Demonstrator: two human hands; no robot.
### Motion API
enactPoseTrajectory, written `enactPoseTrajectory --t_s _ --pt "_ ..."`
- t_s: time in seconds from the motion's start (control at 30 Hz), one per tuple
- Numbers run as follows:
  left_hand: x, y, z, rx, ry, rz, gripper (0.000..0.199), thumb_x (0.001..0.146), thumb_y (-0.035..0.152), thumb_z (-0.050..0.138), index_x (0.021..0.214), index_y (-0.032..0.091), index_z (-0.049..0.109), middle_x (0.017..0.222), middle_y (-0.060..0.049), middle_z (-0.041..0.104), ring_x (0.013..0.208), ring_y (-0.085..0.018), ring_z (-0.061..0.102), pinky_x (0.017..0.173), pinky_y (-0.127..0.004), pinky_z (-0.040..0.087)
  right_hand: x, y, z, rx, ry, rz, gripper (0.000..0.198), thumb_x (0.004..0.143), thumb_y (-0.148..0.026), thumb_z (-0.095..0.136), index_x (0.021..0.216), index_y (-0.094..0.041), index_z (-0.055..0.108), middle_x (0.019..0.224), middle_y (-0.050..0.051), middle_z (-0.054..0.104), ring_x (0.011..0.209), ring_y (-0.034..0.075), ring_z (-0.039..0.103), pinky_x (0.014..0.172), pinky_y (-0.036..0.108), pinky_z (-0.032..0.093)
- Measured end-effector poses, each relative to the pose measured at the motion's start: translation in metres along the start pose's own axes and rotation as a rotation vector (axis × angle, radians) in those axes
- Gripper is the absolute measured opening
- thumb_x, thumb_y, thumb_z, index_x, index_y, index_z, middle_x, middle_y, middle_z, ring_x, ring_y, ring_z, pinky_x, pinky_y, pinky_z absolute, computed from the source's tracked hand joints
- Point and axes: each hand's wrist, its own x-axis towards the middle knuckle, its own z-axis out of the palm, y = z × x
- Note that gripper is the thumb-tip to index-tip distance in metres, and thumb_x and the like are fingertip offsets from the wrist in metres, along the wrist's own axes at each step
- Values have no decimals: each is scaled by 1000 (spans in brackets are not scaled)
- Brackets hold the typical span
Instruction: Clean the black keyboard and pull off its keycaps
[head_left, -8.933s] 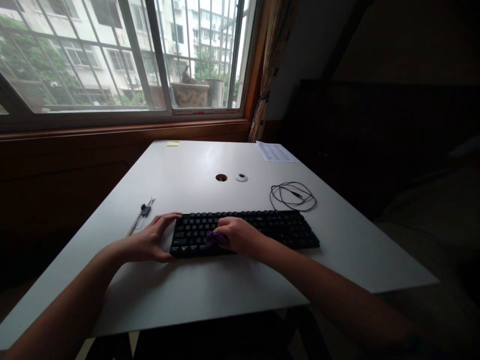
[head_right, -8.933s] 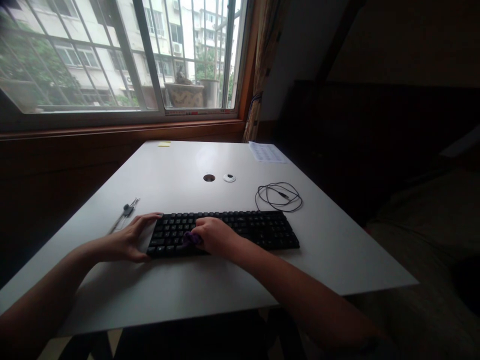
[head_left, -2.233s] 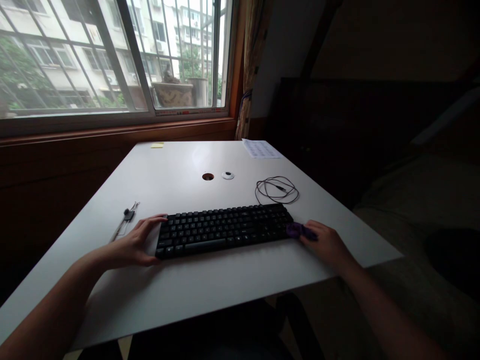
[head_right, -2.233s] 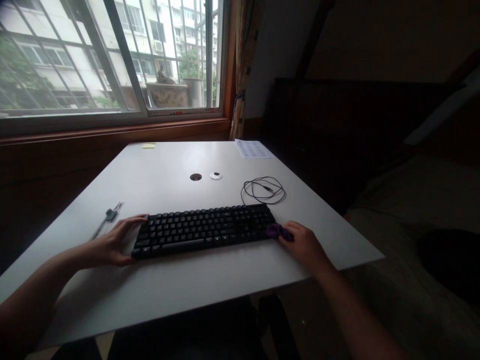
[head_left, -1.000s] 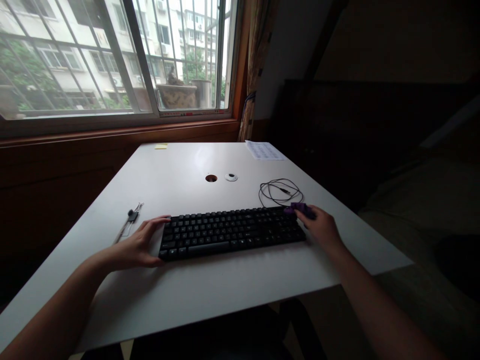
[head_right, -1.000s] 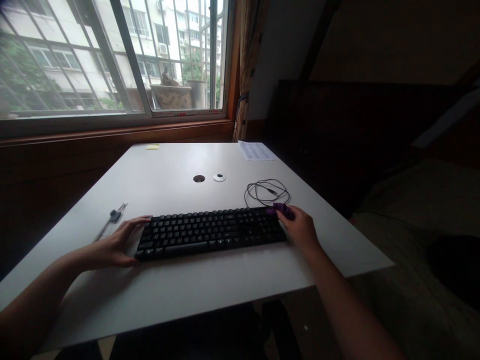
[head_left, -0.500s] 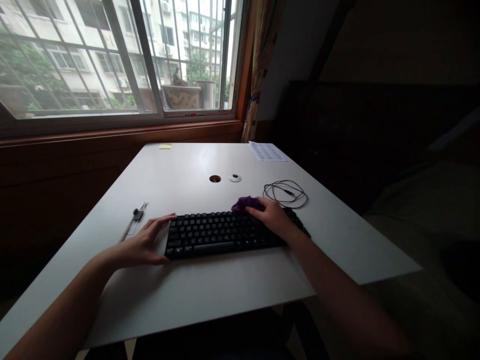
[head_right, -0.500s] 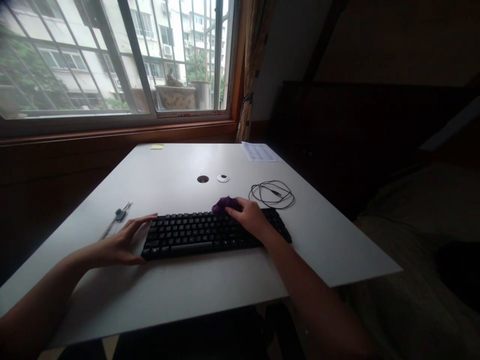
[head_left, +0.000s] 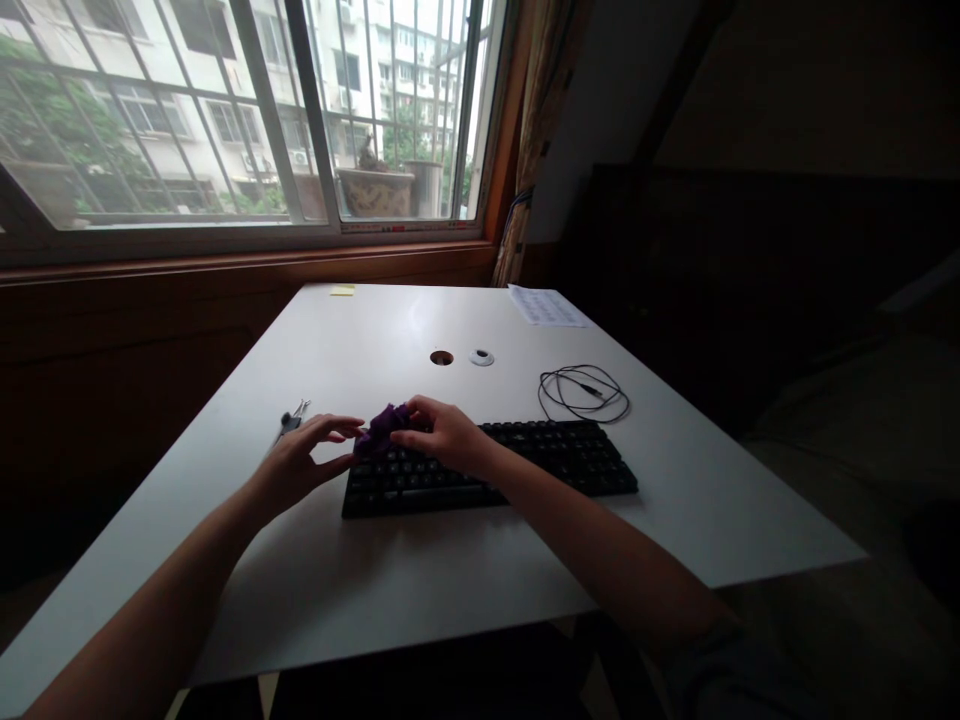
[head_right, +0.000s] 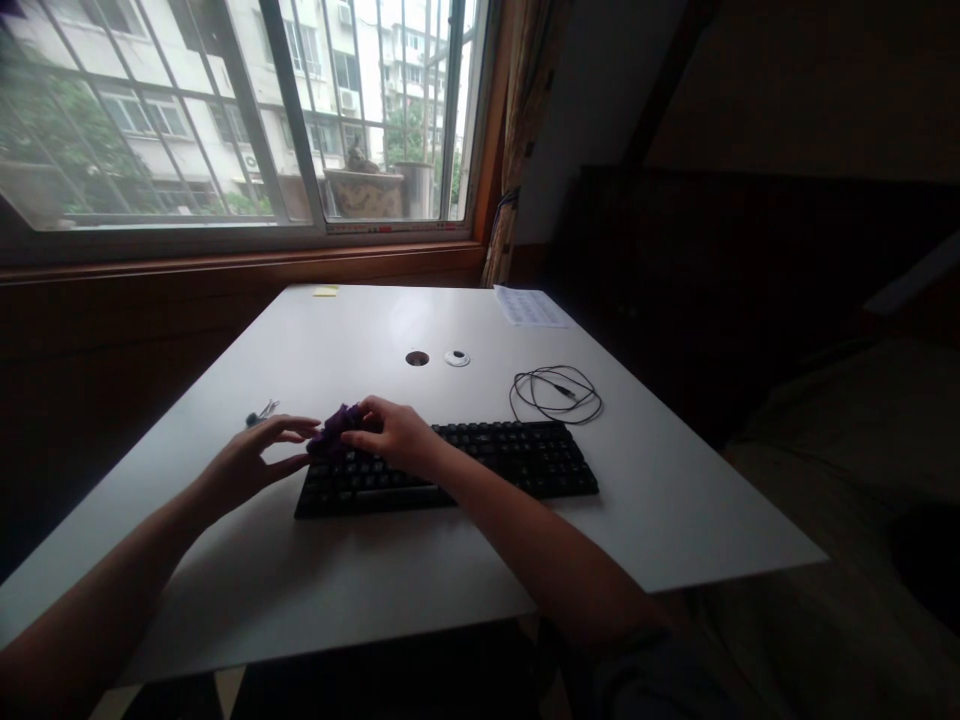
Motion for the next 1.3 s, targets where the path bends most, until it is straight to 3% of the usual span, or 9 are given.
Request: enactPoseTrajectory --t_s 0.2,0.37,0.63,0.8,0.9,1.2,1.3 --pt "-2 -4 -3 35 43 -32 22 88 32 66 107 21 65 95 -6 71 84 -22 71 76 -37 61 14 5 15 96 -35 11 30 82 -40 70 104 -19 63 87 2 69 78 17 64 74 32 50" --pt "-2 -6 -7 44 99 -40 16 88 30 65 100 20 66 91 -5 71 81 -21 70 78 -37 61 7 9 6 90 -36 -19 28 85 -38 67 106 -19 67 95 4 72 84 17 65 77 31 50" --pt "-6 -12 -14 113 294 -191 24 85 41 66 95 19 64 91 -6 72 79 -22 72 68 -33 60 -29 16 -37 -299 75 -98 22 91 -32 61 108 -20 69 99 5 72 83 16 65 80 32 52" --pt "-6 -9 -26 64 459 -343 27 81 43 69 95 20 66 88 -5 71 82 -24 72 71 -34 59 -58 26 -68 -610 98 -239 28 90 -29 65 117 -25 64 115 6 67 111 22 57 101 42 46" --pt "-6 -11 -35 31 584 -407 29 79 44 71 95 21 66 90 -5 71 86 -27 72 74 -37 60 -73 34 -81 -702 105 -228 37 91 -32 64 126 -25 59 125 8 61 117 24 54 104 44 45" --pt "-12 -30 -53 236 760 -565 19 84 36 67 95 21 65 94 -7 72 92 -30 69 74 -45 59 -87 56 -79 -794 97 -192 35 93 -34 59 126 -23 60 123 9 62 113 25 56 102 46 47" --pt "-15 -41 -56 274 737 -635 24 84 37 67 101 20 65 98 -8 72 94 -29 69 78 -43 56 -86 56 -78 -792 101 -191 36 93 -35 59 127 -24 59 123 9 62 112 25 56 102 46 47"
